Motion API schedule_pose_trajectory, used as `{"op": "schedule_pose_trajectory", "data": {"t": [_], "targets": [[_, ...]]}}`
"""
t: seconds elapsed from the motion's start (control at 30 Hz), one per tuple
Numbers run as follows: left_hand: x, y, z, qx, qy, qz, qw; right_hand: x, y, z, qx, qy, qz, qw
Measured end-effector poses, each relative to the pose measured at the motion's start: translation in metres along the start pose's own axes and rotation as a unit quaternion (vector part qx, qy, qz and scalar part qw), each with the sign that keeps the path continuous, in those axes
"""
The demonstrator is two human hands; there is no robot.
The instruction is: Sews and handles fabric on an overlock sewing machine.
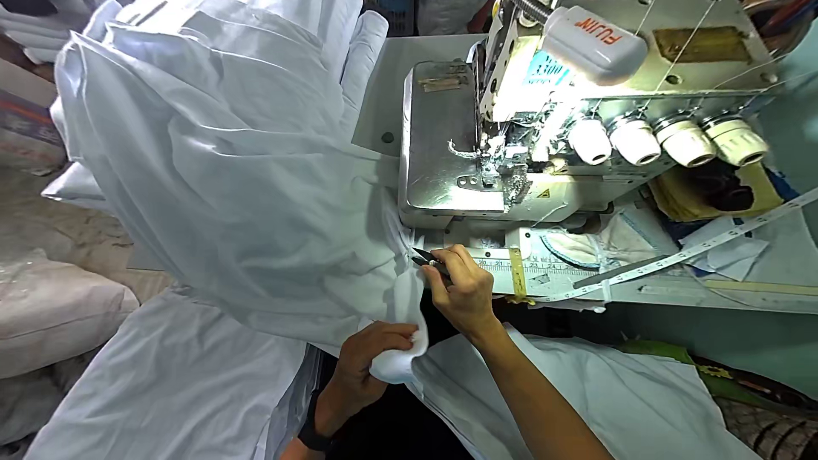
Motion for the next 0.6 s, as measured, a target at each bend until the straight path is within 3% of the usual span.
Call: {"op": "schedule_pose_trajectory", "data": {"t": [0.1, 0.2, 0.27, 0.33, 0.43, 0.5, 0.53, 0.6], "targets": [[-0.002, -0.003, 0.000, 0.051, -0.009, 0.042, 0.998, 0.004, -0.001, 0.002, 0.019, 0.011, -0.137, 0.990], [-0.015, -0.041, -0.011, 0.069, -0.029, 0.089, 0.993, 0.004, -0.018, -0.006, 0.065, 0.095, -0.243, 0.963], [-0.028, -0.075, -0.021, 0.053, -0.022, 0.102, 0.993, -0.001, -0.031, -0.015, 0.112, 0.164, -0.325, 0.925], [-0.040, -0.103, -0.030, 0.001, -0.020, 0.075, 0.997, -0.004, -0.033, -0.022, 0.139, 0.151, -0.394, 0.896], [-0.059, -0.137, -0.034, -0.170, -0.075, -0.002, 0.983, 0.002, -0.010, -0.033, 0.148, 0.022, -0.260, 0.954], [-0.080, -0.167, -0.019, -0.268, -0.075, -0.035, 0.960, 0.010, 0.026, -0.034, 0.099, -0.033, -0.178, 0.978], [-0.090, -0.191, 0.005, -0.290, -0.075, -0.053, 0.953, 0.020, 0.044, -0.032, 0.099, -0.024, -0.179, 0.979], [-0.113, -0.253, 0.072, -0.223, -0.144, -0.101, 0.959, 0.066, 0.069, -0.027, 0.188, -0.007, -0.232, 0.954]]}}
Point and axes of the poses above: each hand's wrist, its own z-axis away from the middle knuckle, its own y-axis out of the palm, x = y × z, the point moved 6 cm from there along -z, towards the middle knuckle, and after that the axes turned 12 degrees about -z, right-handed, at the moved point
